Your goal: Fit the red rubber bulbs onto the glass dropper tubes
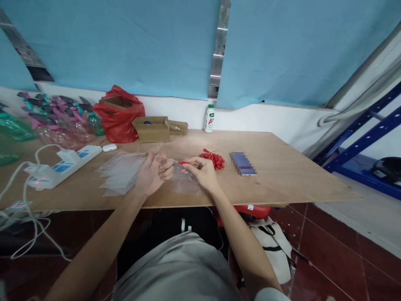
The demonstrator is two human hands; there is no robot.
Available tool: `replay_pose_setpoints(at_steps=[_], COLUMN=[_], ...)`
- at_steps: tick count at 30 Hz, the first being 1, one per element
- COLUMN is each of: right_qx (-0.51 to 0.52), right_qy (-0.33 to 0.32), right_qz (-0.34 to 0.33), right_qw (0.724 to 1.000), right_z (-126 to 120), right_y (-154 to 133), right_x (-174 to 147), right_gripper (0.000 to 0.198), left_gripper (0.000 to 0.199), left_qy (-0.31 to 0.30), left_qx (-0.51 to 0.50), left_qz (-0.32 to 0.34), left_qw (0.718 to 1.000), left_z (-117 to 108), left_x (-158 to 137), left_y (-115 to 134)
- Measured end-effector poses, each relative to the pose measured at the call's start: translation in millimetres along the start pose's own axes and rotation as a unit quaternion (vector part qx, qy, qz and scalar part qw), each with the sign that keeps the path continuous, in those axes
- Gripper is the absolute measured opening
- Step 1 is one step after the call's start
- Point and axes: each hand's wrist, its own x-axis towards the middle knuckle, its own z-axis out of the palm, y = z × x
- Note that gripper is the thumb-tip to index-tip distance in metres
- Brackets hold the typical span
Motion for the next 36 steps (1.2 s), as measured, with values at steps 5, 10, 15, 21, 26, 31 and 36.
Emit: replay_pose_setpoints(at_steps=[5, 10, 15, 21, 26, 31, 36], right_qx=[0.001, 0.001, 0.003, 0.007, 0.011, 0.009, -0.008], right_qy=[0.007, 0.012, 0.011, 0.014, 0.016, 0.012, 0.016], right_qz=[-0.007, -0.011, -0.009, -0.011, -0.02, -0.032, -0.049], right_qw=[1.0, 1.0, 1.0, 1.0, 1.0, 0.999, 0.999], right_z=[1.7, 2.0, 2.1, 3.7, 3.5, 3.0, 3.2], right_y=[-1.3, -0.1, -1.5, -3.1, -0.4, -0.2, -1.2], right_x=[-1.2, -1.8, -2.5, -3.3, -3.1, -3.4, -4.4], right_gripper=[0.033, 0.032, 0.033, 0.033, 0.032, 0.028, 0.028], left_gripper=[0.058, 0.056, 0.057, 0.056, 0.054, 0.051, 0.052], left_qy=[-0.006, -0.02, -0.021, -0.02, -0.026, -0.031, -0.036], left_qx=[0.009, 0.015, 0.011, 0.004, -0.012, -0.031, -0.027], left_qz=[0.001, 0.0, 0.005, 0.008, 0.001, -0.005, -0.004], left_qw=[1.0, 1.0, 1.0, 1.0, 1.0, 0.999, 0.999], left_z=[1.9, 1.4, 1.4, 1.1, -0.4, -0.6, -1.5], left_x=[-1.2, -1.4, -1.4, -1.7, -2.1, -2.3, -2.1], left_y=[-0.5, -1.7, -2.7, -3.2, -3.5, -2.9, -3.1])
